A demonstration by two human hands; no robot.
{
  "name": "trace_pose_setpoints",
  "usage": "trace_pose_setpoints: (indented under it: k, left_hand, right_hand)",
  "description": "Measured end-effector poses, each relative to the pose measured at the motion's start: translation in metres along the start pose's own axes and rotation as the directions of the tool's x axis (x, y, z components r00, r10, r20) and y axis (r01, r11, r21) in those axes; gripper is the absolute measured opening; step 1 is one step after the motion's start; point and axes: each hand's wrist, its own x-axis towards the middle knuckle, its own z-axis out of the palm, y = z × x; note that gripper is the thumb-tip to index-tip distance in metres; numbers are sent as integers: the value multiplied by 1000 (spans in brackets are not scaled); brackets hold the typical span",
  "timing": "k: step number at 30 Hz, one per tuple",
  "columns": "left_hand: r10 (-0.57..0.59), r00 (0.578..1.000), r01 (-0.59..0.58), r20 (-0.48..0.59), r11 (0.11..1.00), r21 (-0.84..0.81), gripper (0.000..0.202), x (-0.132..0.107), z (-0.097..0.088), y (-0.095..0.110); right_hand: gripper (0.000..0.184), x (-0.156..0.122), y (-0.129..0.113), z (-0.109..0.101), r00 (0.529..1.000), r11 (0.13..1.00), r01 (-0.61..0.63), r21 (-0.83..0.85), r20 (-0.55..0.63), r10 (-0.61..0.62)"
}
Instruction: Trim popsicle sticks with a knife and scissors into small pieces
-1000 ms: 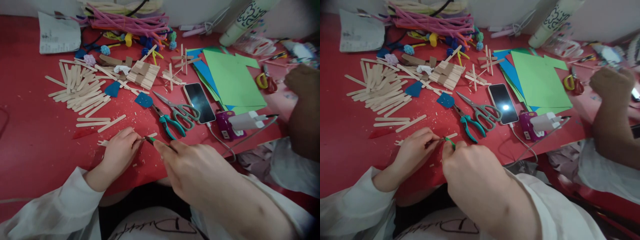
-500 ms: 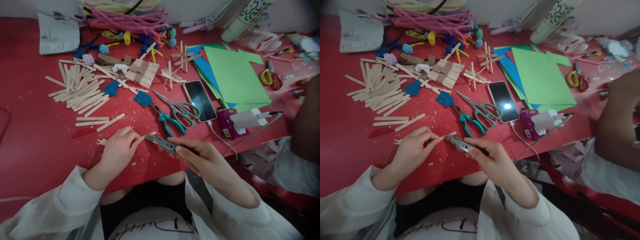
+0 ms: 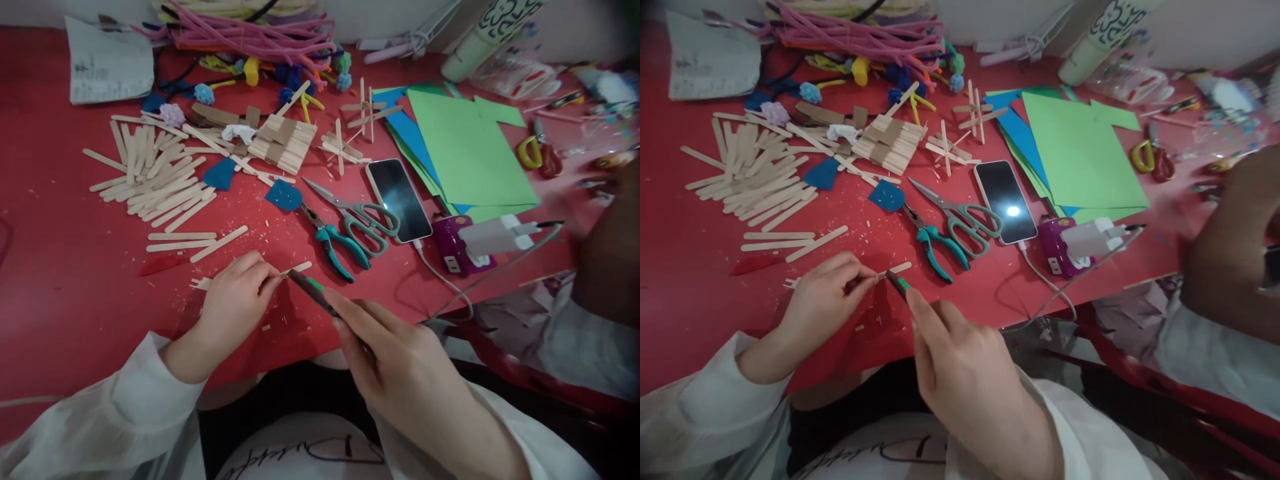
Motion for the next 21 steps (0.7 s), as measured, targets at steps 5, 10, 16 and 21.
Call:
trace_pose_setpoints:
  k: [5, 10, 16, 21]
  left_hand:
    - [2, 1000, -3, -13, 999, -33, 15, 0, 0, 0]
    - [-1, 1000, 1, 8, 1000, -24, 12, 2, 1, -1]
    - [20, 1000, -20, 24, 1000, 3, 14, 2, 0, -3]
    - [14, 1000, -14, 17, 1000, -1, 13, 1, 0, -2]
  right_hand:
    - [40, 16, -16, -12, 987, 935, 145, -324, 113, -114]
    - [49, 37, -19, -24, 940, 874, 293, -387, 287, -188]
    - [43, 51, -19, -29, 917, 879, 360, -314, 295, -270]
    - [38, 46, -11, -26, 935, 940, 262, -218, 298, -191]
